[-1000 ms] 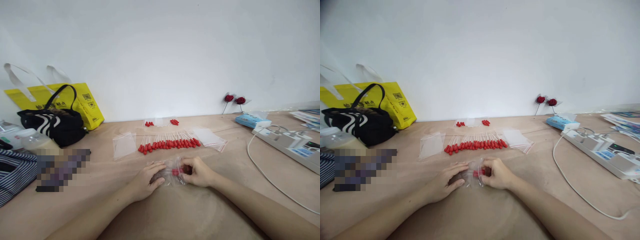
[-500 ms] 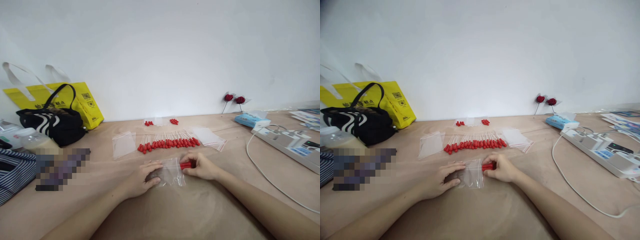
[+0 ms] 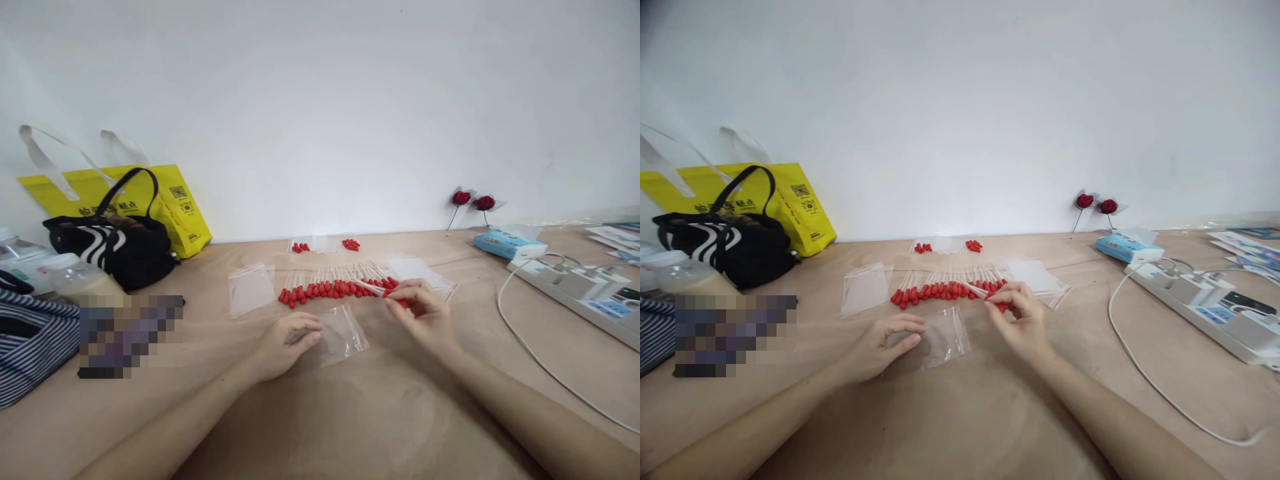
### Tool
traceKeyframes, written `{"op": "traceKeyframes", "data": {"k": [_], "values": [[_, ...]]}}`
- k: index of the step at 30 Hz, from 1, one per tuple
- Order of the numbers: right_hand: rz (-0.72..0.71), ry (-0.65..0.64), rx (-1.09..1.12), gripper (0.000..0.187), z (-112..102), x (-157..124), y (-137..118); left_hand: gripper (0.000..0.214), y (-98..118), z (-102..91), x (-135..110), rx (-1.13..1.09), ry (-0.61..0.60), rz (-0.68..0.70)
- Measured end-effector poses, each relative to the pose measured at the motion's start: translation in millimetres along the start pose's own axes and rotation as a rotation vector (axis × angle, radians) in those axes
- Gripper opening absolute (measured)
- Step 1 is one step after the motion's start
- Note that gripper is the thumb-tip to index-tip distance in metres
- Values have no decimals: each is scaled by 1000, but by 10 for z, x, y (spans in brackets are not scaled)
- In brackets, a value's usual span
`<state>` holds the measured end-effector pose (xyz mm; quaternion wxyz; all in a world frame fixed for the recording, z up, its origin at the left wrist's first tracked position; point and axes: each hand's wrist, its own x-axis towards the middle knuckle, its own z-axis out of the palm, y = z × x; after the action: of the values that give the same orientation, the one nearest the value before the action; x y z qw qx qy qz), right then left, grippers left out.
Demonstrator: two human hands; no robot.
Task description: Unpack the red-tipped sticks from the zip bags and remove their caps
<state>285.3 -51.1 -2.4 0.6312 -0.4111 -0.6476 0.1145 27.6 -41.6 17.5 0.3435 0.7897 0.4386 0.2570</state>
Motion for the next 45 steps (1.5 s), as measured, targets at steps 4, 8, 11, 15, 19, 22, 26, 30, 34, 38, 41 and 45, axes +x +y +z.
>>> {"op": "traceKeyframes", "data": {"k": [4,8,11,15,19,22,26,30,34,38,41,45], "values": [[-161,-160,-83,11,214,-223,-192,25,267,268,132,-612,14,-270],[-234,-234,-85,16,326,-324,-240,13,454,454,210,-1017,-1,-405],[-276,-303,-60,21,332,-331,-228,7,470,484,241,-1057,38,-462],[-281,-390,-73,24,281,-321,-199,10,301,193,364,-844,135,-409],[-247,-379,-107,18,240,-307,-149,35,-35,-470,560,-444,109,-499],[-179,-322,-115,15,247,-291,-99,40,-275,-858,689,-366,122,-590],[-109,-307,-122,16,262,-271,-35,40,-455,-962,872,-301,79,-682],[-112,-317,-142,16,246,-264,0,35,-506,-866,1048,-253,45,-722],[-115,-331,-140,16,235,-264,1,29,-529,-815,1124,-193,25,-736],[-129,-345,-136,16,234,-266,5,30,-531,-834,1115,-139,47,-717],[-144,-351,-138,16,236,-266,9,31,-481,-865,1104,-106,87,-676],[-153,-361,-133,18,244,-268,5,29,-340,-815,1138,-61,130,-607]]}}
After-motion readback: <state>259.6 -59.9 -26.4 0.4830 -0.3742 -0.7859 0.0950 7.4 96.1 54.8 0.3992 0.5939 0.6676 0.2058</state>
